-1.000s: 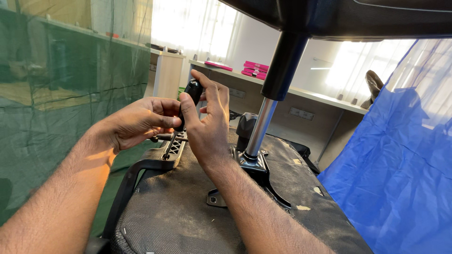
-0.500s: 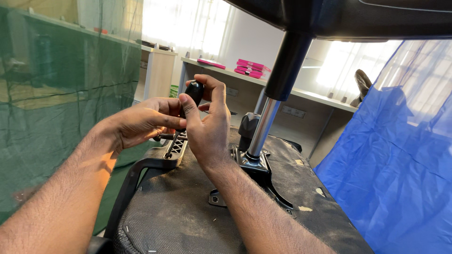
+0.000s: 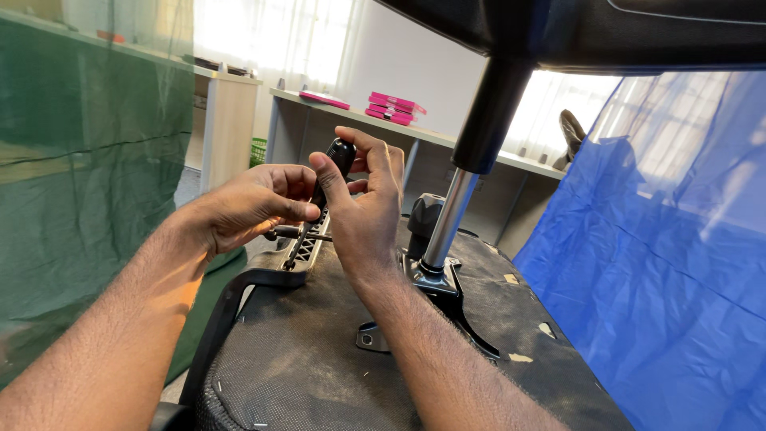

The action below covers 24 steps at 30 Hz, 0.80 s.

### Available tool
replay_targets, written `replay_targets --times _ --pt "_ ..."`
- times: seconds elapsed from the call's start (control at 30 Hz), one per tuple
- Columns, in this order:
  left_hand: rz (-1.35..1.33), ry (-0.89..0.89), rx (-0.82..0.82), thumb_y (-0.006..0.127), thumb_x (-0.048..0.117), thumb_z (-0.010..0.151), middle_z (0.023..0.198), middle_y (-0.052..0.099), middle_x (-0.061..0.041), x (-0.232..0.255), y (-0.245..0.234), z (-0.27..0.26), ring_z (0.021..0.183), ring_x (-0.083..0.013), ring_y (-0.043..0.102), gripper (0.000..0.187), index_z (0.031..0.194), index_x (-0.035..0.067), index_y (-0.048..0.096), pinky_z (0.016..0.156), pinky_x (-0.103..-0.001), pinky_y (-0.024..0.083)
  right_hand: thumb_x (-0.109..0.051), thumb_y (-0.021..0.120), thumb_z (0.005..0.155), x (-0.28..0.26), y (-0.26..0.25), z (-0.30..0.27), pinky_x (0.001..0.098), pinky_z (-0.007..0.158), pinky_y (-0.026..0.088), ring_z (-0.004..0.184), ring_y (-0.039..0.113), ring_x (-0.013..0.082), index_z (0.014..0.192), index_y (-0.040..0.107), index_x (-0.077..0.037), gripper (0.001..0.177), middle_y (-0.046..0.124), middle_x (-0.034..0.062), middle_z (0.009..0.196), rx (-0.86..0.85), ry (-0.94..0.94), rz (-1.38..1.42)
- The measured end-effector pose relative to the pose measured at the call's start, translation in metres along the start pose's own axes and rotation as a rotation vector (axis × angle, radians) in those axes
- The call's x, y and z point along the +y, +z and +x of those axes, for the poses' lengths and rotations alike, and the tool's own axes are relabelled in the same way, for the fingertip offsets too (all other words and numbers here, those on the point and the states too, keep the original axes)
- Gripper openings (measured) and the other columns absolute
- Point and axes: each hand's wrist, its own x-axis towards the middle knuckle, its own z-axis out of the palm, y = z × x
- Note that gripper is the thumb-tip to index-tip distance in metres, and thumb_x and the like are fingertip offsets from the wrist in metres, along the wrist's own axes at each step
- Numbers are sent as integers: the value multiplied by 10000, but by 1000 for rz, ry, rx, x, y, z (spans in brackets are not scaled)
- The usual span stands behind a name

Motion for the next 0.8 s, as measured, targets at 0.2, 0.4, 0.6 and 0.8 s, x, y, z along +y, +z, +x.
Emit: replay_targets --times 0.2,0.4,0.6,0.8 --pt "31 19 -60 821 131 763 1045 716 -74 -2 7 13 1023 -167 689 455 1181 38 667 997 -362 573 -260 722 1004 8 -2 0 287 815 575 1061 662 134 1318 623 -173 340 593 32 1129 8 -30 -52" --pt "-54 -3 -114 757 151 771 1104 744 -98 -7 1 21 1064 -176 696 486 1241 47 689 988 -378 546 -169 606 1079 21 1 -4 311 921 560 1203 669 155 1424 490 -146 364 664 56 1289 -26 -78 28" --pt "-34 10 -116 784 113 810 1076 716 -115 -18 -7 32 1015 -189 675 427 1202 -26 685 981 -386 553 -214 588 1089 26 -1 2 315 894 553 1169 628 170 1381 563 -147 300 600 57 1261 -26 -26 -38" --pt "31 -9 -29 803 107 755 1056 714 -100 -15 -3 29 1050 -186 699 475 1201 28 660 1042 -405 566 -398 709 976 15 5 -1 297 810 574 1100 608 155 1344 567 -156 462 519 55 1194 5 33 -71"
